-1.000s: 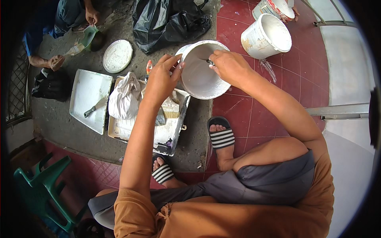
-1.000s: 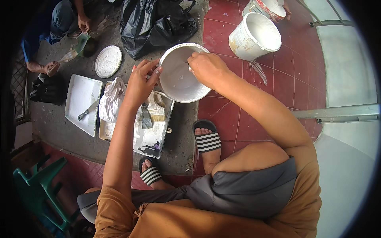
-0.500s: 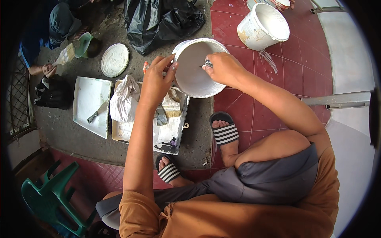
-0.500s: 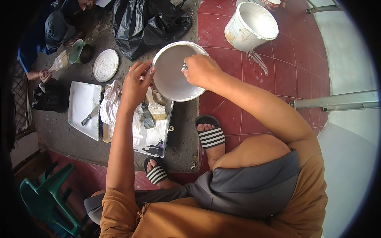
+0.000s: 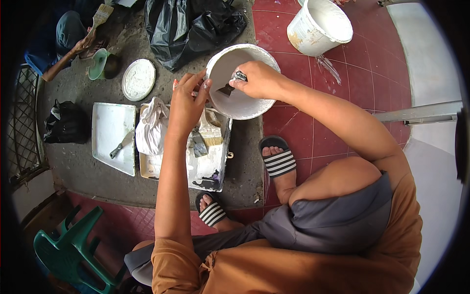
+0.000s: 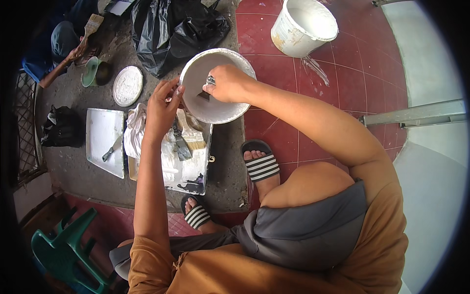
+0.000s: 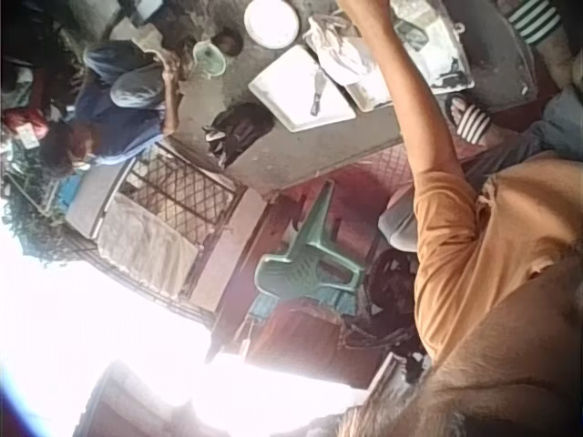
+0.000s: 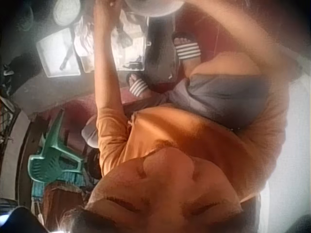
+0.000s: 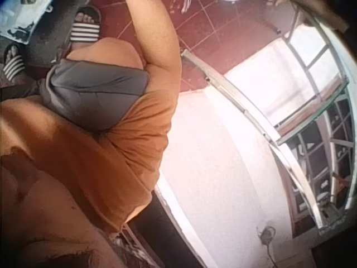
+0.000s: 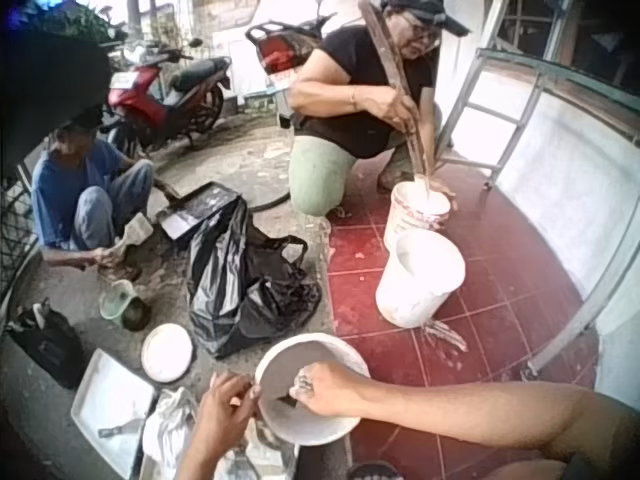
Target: The person mixes white paint in a bucket using a scraper and a brush, then transfers more paint from a plastic bag into the bucket.
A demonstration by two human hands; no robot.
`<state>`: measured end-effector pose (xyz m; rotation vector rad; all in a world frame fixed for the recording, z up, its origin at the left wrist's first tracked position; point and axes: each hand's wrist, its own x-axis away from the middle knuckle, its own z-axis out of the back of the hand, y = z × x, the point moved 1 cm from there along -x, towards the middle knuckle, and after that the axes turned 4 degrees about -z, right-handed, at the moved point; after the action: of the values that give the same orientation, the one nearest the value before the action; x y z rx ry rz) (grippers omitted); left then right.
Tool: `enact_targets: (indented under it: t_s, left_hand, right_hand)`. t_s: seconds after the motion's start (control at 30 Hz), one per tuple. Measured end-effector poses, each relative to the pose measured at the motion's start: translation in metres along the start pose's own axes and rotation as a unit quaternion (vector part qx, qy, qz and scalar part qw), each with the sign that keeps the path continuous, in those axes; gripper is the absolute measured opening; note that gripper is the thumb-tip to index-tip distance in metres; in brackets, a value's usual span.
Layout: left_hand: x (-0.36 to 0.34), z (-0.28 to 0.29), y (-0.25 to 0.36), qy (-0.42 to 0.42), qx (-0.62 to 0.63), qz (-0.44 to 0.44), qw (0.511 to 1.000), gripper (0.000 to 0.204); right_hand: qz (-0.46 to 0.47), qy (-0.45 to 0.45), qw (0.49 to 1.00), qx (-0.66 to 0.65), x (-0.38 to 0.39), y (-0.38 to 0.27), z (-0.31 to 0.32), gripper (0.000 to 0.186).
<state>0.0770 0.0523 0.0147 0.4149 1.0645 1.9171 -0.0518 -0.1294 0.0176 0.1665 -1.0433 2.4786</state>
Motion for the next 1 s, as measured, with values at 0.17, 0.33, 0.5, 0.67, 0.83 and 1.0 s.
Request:
enact_targets:
  t_s: [0.17,0.33,0.5,0.67,0.83,1.0]
  left_hand:
    - [0.001,0.001,-0.003,-0.004,0.023,0.024,0.999,0.032]
    - [0.001,0.001,-0.006,-0.004,-0.006,-0.01,1.0,0.031]
    - [0.001,0.001,-0.009,-0.007,0.025,0.019,0.999,0.031]
    - [0.0,0.001,-0.008,-0.003,-0.011,-0.003,1.0,0.031]
    - [0.0,0.0,-0.004,0.024,0.036,0.044,0.998,0.03]
    - [0.004,0.004,-0.019,0.03,0.036,0.052,0.998,0.031]
  right_hand:
    - [0.033,0.013,0.999,0.012,-0.001,0.0,0.009,0.031]
    - [0.109,0.043,0.99,0.083,-0.006,0.007,-0.003,0.03]
    - [0.108,0.019,0.992,0.059,0.004,0.007,-0.011,0.029]
    - [0.108,-0.001,0.993,0.055,0.006,0.006,-0.012,0.031]
    - [0.071,-0.124,0.981,0.128,0.006,0.008,0.011,0.031]
    - [0.091,-0.052,0.984,0.141,-0.003,-0.001,0.015,0.031]
